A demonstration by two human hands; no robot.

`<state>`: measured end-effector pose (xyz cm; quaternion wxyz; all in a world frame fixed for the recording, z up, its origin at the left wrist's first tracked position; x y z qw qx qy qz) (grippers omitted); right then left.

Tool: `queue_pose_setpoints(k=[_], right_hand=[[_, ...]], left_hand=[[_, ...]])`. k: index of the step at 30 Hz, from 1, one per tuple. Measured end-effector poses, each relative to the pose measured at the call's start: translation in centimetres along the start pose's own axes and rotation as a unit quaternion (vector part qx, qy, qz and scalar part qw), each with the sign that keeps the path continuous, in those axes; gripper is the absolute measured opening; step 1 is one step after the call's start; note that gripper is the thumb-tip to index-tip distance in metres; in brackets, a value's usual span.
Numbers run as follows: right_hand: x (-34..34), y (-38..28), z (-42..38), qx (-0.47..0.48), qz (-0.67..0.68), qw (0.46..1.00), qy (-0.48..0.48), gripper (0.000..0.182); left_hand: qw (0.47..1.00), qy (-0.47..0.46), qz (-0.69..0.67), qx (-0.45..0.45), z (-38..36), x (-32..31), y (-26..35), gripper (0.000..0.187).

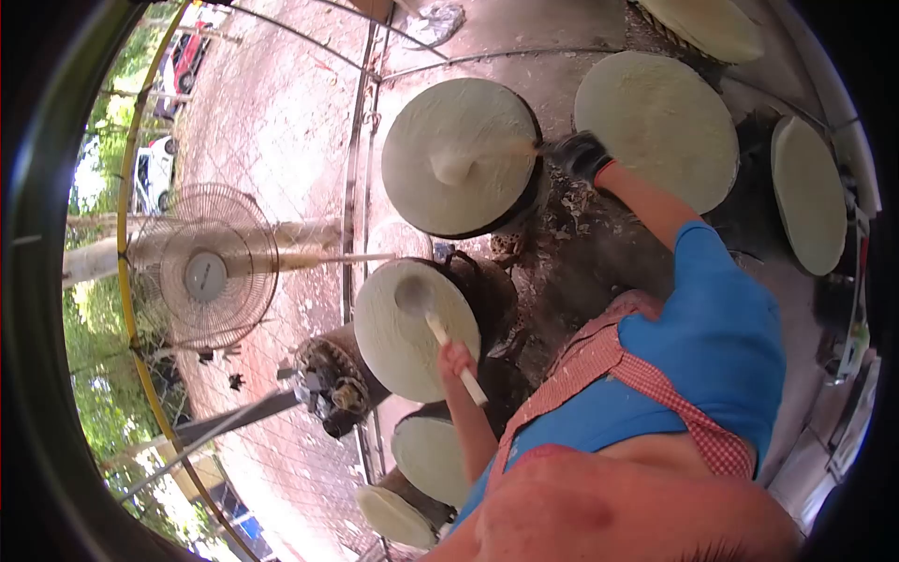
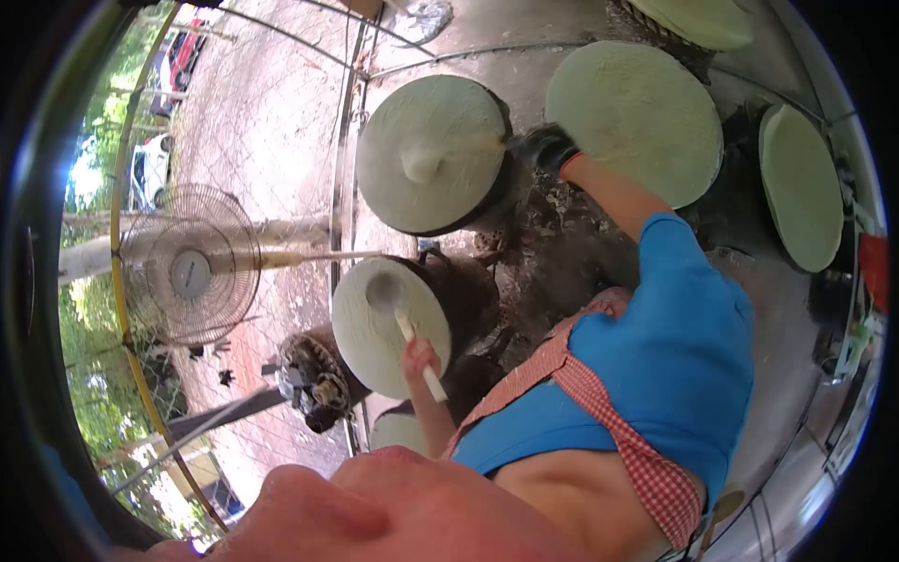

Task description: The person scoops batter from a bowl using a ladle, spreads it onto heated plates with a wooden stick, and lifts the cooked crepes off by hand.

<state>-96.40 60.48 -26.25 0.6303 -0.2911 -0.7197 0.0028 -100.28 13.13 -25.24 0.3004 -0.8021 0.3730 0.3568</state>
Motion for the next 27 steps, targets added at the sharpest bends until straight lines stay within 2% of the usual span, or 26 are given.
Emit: queue_pose_setpoints(k=[1, 3, 4, 5, 7, 8, 9, 11, 12, 13, 15, 17, 18, 19, 20, 21, 23, 25, 26, 27], right_hand=[[-0.1, -0.6, -0.6, 0.009, -0.004, 1.000, -0.005, 0.045], [0.2, 0.4, -2.1, -0.139, 0.113, 0.981, 0.079, 0.045], [-3.4, 1.1, -1.0, -0.152, 0.112, 0.981, 0.041, 0.041], [-3.4, 1.0, -1.6, -0.144, 0.107, 0.983, 0.039, 0.041], [-2.8, -0.7, -3.7, 0.009, -0.050, 0.990, 0.134, 0.033], [-3.9, 1.6, -3.2, -0.021, -0.060, 0.995, 0.081, 0.028], [-3.1, 0.9, -4.0, -0.013, -0.066, 0.994, 0.083, 0.028], [-0.9, -0.5, -8.0, -0.122, 0.027, 0.987, 0.098, 0.031], [-2.1, -1.9, -9.1, -0.048, 0.025, 0.986, 0.156, 0.031], [-4.3, -3.0, -9.2, 0.022, 0.018, 0.977, 0.212, 0.031], [-11.6, -3.5, -7.4, -0.021, -0.020, 0.993, 0.117, 0.034], [-8.7, -6.8, -9.9, -0.030, 0.057, 0.988, 0.139, 0.028], [-7.3, -6.4, -11.3, -0.035, 0.054, 0.989, 0.136, 0.028], [-6.6, -6.8, -13.1, 0.019, 0.055, 0.983, 0.173, 0.029], [-5.8, -7.0, -14.1, 0.077, 0.052, 0.972, 0.214, 0.031], [-5.0, -7.0, -14.8, 0.097, 0.052, 0.964, 0.243, 0.031], [-4.6, -7.2, -16.0, 0.085, 0.062, 0.955, 0.279, 0.032], [-5.8, -7.8, -18.4, 0.045, 0.073, 0.957, 0.277, 0.032], [-6.3, -7.6, -19.4, 0.033, 0.076, 0.955, 0.284, 0.032], [-6.5, -7.5, -20.8, 0.026, 0.073, 0.951, 0.298, 0.033]], left_hand=[[0.998, -0.013, 0.054, -0.008, 1.3, -2.8, -0.9, 0.028], [0.993, -0.040, 0.113, 0.001, 4.6, -4.8, 0.2, 0.029], [0.997, -0.022, 0.076, 0.004, 6.2, -6.4, -0.1, 0.030], [0.994, -0.020, 0.104, 0.006, 7.9, -7.9, -0.2, 0.030], [0.993, -0.040, 0.107, 0.030, 11.8, -9.1, 0.6, 0.031], [0.994, -0.010, 0.112, 0.012, 12.8, -10.0, 0.0, 0.028], [0.993, 0.014, 0.119, -0.004, 14.0, -11.2, -1.0, 0.027], [0.982, 0.038, 0.182, -0.045, 17.2, -11.3, -1.3, 0.018], [0.952, 0.039, 0.274, -0.127, 18.4, -11.8, -2.6, 0.017], [0.936, 0.050, 0.312, -0.158, 19.7, -12.2, -3.8, 0.020], [0.939, 0.044, 0.315, -0.132, 22.4, -11.9, -5.5, 0.018], [0.986, -0.021, 0.160, 0.038, 21.2, -12.1, -5.6, 0.019], [0.976, -0.110, 0.049, 0.181, 18.0, -12.3, -5.3, 0.029], [0.965, -0.144, -0.030, 0.217, 12.9, -12.1, -6.4, 0.033], [0.956, -0.213, 0.196, 0.050, 10.7, -8.5, -4.9, 0.032], [0.956, -0.213, 0.195, 0.052, 8.5, -6.8, -5.3, 0.032], [0.964, -0.114, 0.238, 0.011, 5.2, -3.3, -6.8, 0.031], [0.984, -0.055, 0.116, 0.125, 5.1, -2.8, -7.3, 0.038], [0.970, -0.074, -0.014, 0.231, 4.5, -4.0, -8.8, 0.036], [0.969, -0.078, -0.021, 0.234, 4.3, -4.7, -9.8, 0.036]])
Point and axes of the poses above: each hand's wrist, its own z-axis towards the middle knuckle, its own x-axis out of the back of the hand, y = z × x, the point moved 2 cm from there along z, towards the middle knuckle, and after that the axes turned 4 degrees about -y, right-handed, at the moved point
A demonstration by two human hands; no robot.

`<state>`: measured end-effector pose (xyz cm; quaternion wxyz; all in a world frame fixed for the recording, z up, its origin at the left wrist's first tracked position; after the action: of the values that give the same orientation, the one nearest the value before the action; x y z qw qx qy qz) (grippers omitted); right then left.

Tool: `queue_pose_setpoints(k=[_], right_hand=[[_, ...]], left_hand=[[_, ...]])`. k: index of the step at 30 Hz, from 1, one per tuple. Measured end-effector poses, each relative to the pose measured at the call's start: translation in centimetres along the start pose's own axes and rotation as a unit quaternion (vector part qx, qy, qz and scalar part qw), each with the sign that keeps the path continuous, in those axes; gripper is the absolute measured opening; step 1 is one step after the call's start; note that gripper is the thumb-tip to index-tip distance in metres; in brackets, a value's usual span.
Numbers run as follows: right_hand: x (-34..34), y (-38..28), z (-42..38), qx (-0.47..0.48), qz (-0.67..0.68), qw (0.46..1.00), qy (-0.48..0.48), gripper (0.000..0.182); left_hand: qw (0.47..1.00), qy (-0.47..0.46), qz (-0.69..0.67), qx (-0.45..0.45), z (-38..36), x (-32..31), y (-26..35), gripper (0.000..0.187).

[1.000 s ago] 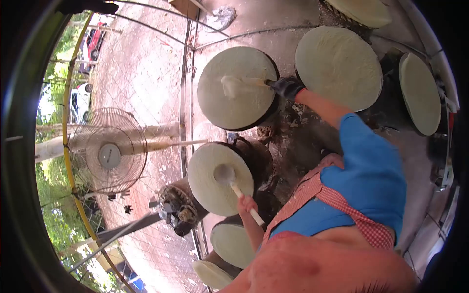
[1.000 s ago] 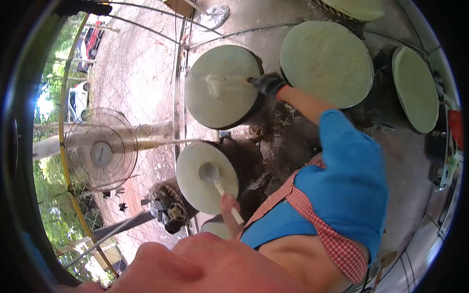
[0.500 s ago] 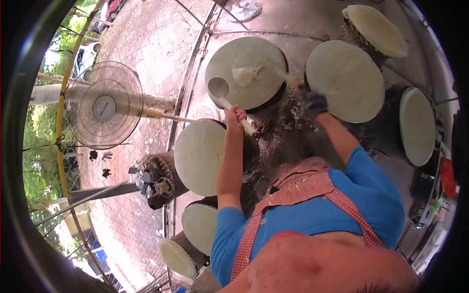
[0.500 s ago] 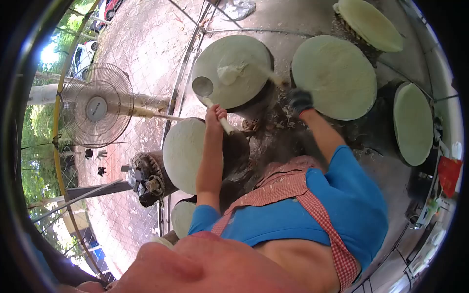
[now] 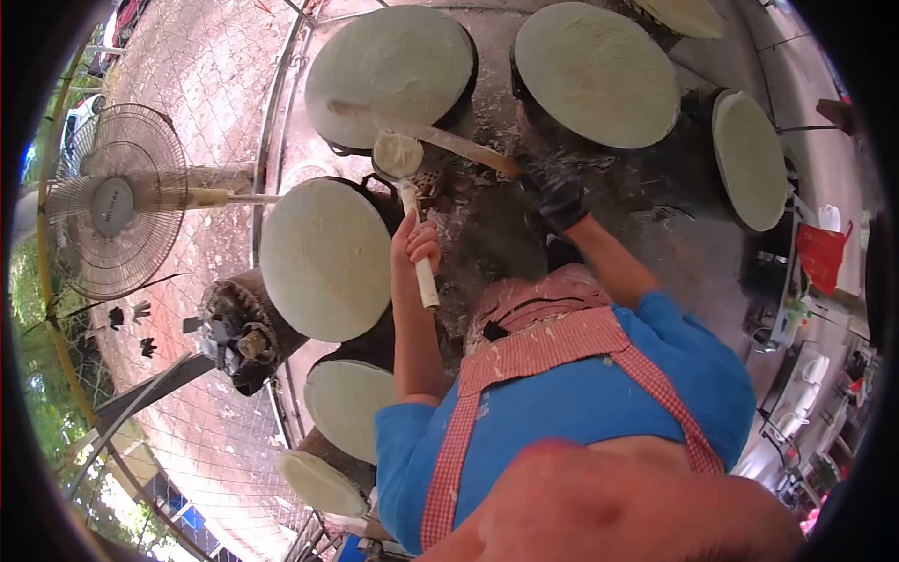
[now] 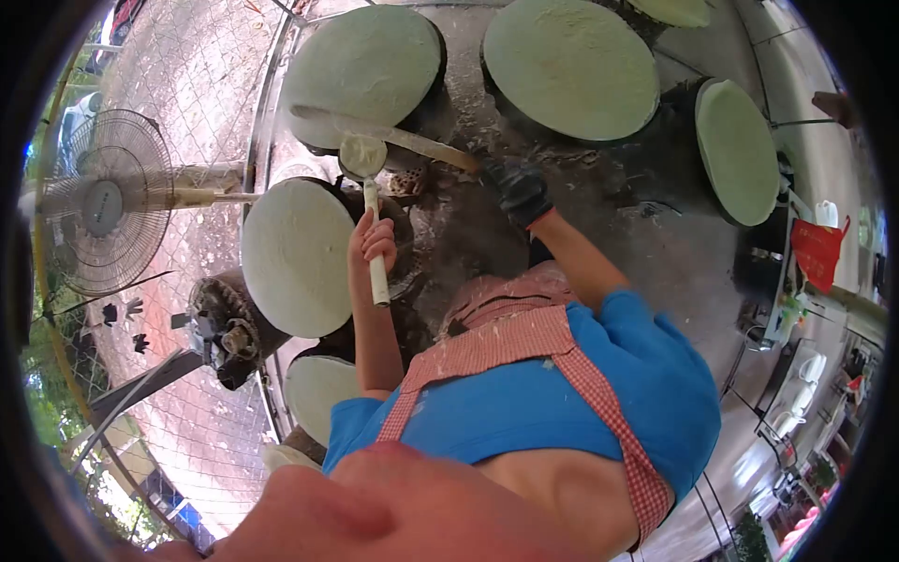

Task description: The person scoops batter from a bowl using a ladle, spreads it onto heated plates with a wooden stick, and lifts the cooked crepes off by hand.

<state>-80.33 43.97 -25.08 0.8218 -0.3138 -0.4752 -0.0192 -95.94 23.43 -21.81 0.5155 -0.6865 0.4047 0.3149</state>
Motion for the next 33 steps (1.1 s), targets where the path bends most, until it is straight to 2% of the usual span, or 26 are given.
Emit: queue_pose_setpoints(k=[3, 5, 7, 8, 9, 10, 11, 13, 14, 15, 16, 17, 18, 20, 22, 24, 26, 27, 29, 30, 31, 32, 33], right_hand=[[2.2, 0.0, -3.2, -0.021, -0.018, 0.999, 0.016, 0.033], [3.8, 0.8, -4.4, -0.142, -0.017, 0.983, -0.117, 0.035], [2.8, 4.2, -7.0, -0.119, -0.048, 0.977, -0.168, 0.038], [5.2, 3.8, -7.4, -0.117, -0.049, 0.975, -0.182, 0.038], [6.0, 5.2, -8.8, -0.089, -0.056, 0.987, -0.124, 0.037], [7.0, 7.8, -10.1, -0.055, -0.064, 0.994, -0.070, 0.037], [9.0, 10.8, -11.1, -0.087, -0.086, 0.991, -0.045, 0.037], [12.2, 16.1, -13.8, -0.208, -0.169, 0.947, -0.177, 0.030], [14.8, 17.8, -14.2, -0.251, -0.193, 0.934, -0.167, 0.028], [18.1, 20.0, -14.8, -0.286, -0.220, 0.918, -0.162, 0.026], [20.1, 22.7, -15.7, -0.299, -0.180, 0.934, -0.077, 0.026], [21.4, 25.0, -16.1, -0.308, -0.138, 0.941, 0.009, 0.027], [22.5, 27.0, -15.9, -0.308, -0.135, 0.942, 0.017, 0.027], [24.5, 30.5, -15.3, -0.326, -0.288, 0.900, 0.020, 0.028], [23.1, 35.5, -15.5, -0.332, -0.304, 0.893, 0.009, 0.027], [23.8, 37.6, -15.7, -0.343, -0.316, 0.884, -0.012, 0.026], [27.1, 37.3, -14.6, -0.285, -0.266, 0.912, -0.125, 0.022], [29.0, 37.4, -14.5, -0.271, -0.303, 0.908, -0.099, 0.019], [34.7, 38.2, -13.9, -0.233, -0.279, 0.931, 0.017, 0.020], [38.0, 39.9, -13.6, -0.247, -0.259, 0.932, 0.047, 0.022], [40.7, 43.5, -13.7, -0.189, -0.284, 0.936, 0.083, 0.023], [44.7, 44.7, -12.9, -0.225, -0.305, 0.924, 0.049, 0.023], [50.3, 41.5, -11.9, -0.275, -0.316, 0.908, 0.000, 0.026]], left_hand=[[0.997, -0.041, -0.054, 0.040, -0.6, 0.4, -3.2, 0.034], [0.994, -0.056, -0.050, 0.074, -1.1, 0.8, -5.3, 0.034], [0.991, -0.045, -0.043, 0.118, -1.1, 2.2, -7.8, 0.038], [0.993, -0.043, -0.013, 0.110, -1.1, 3.1, -9.5, 0.036], [0.998, 0.024, 0.063, 0.021, -0.9, 4.3, -11.1, 0.036], [0.945, 0.019, 0.324, -0.022, -1.0, 9.0, -9.2, 0.031], [0.928, 0.000, 0.374, -0.004, -0.5, 12.3, -9.0, 0.027], [0.907, -0.011, 0.420, 0.021, 2.1, 14.7, -13.8, 0.030], [0.954, -0.017, 0.273, 0.120, 3.5, 13.9, -17.0, 0.029], [0.972, -0.021, 0.111, 0.207, 4.6, 13.6, -19.7, 0.038], [0.971, -0.016, 0.118, 0.209, 5.6, 13.6, -21.1, 0.038], [0.982, 0.050, 0.033, 0.176, 6.5, 13.7, -21.9, 0.025], [0.982, 0.110, -0.053, 0.142, 7.5, 13.9, -22.9, 0.035], [0.979, 0.124, -0.042, 0.160, 7.8, 13.2, -25.1, 0.034], [0.958, 0.128, -0.033, 0.256, 7.7, 12.6, -26.0, 0.031], [0.955, 0.140, 0.005, 0.262, 8.1, 12.6, -25.8, 0.028], [0.954, 0.144, 0.025, 0.262, 8.0, 12.4, -26.2, 0.031], [0.954, 0.156, 0.014, 0.257, 8.4, 11.9, -26.3, 0.032], [0.954, 0.152, -0.031, 0.256, 9.0, 10.4, -27.4, 0.033], [0.956, 0.145, -0.033, 0.254, 9.0, 11.3, -26.0, 0.033], [0.956, 0.183, 0.055, 0.221, 8.8, 13.5, -23.3, 0.028], [0.947, 0.221, 0.145, 0.185, 8.7, 14.5, -21.5, 0.029], [0.948, 0.216, 0.144, 0.182, 8.9, 13.3, -22.9, 0.029]])
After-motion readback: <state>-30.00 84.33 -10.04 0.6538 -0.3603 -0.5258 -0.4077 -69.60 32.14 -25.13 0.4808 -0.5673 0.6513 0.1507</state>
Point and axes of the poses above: each hand's wrist, its own z-axis towards the middle knuckle, its own x-axis out of the back of the hand, y = z × x, the point moved 2 cm from there along z, towards the middle knuckle, and after that the axes turned 4 degrees about -y, right-handed, at the moved point
